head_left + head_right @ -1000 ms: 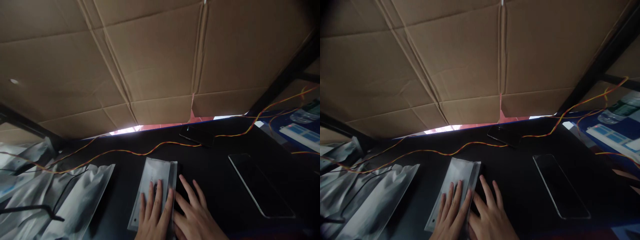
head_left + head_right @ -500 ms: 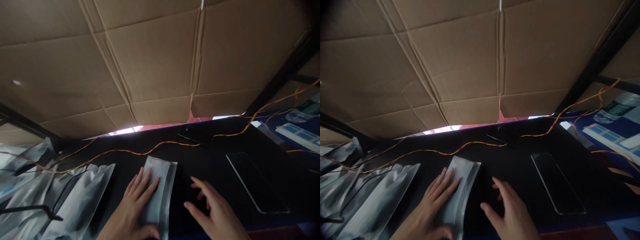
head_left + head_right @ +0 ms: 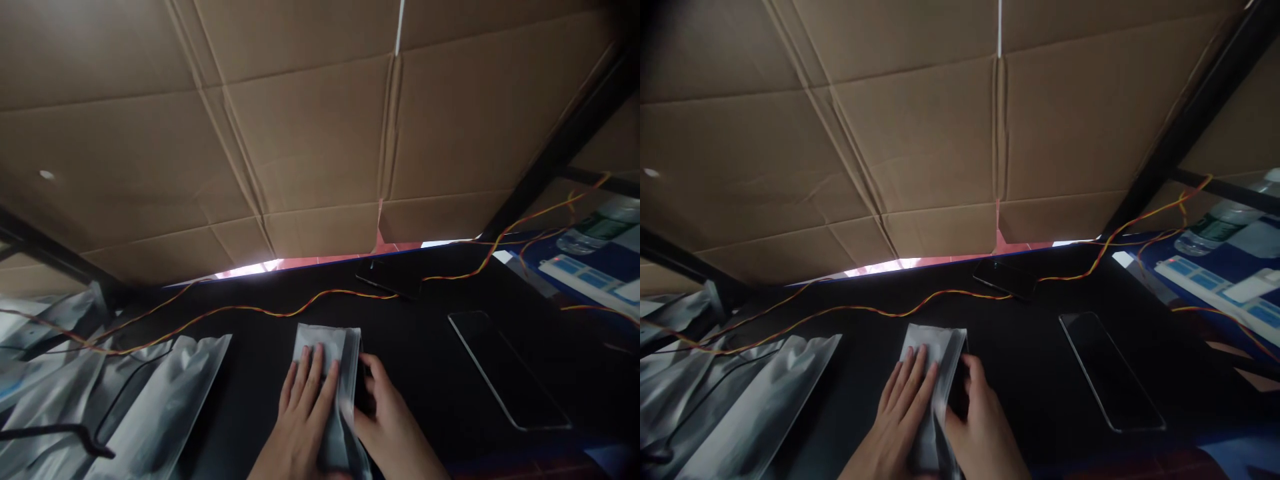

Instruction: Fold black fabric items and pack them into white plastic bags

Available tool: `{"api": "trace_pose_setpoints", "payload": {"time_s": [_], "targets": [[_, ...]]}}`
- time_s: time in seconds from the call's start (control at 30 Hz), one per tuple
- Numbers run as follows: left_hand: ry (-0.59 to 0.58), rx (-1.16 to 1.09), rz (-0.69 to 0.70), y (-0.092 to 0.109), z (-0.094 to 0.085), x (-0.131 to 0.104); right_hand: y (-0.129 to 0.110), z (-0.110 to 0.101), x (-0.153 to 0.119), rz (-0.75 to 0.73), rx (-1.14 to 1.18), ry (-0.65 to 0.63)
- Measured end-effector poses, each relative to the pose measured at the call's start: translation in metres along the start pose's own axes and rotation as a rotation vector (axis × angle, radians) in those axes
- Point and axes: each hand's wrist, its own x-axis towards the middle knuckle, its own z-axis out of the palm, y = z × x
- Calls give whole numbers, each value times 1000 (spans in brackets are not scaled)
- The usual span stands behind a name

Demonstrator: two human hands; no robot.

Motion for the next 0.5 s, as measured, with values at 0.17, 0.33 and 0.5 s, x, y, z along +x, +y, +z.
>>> {"api": "trace_pose_setpoints", "payload": {"time_s": [0.17,0.33,0.5], "targets": [[12,-6,-31,4,-1,5,3,5,6,62,-295,55],[-34,35,11,1,0,12,-8,-15,1,-4,-379,-154],[-19,121,-19,5,17,14,4,-54,-12,-212,-384,-61]]}}
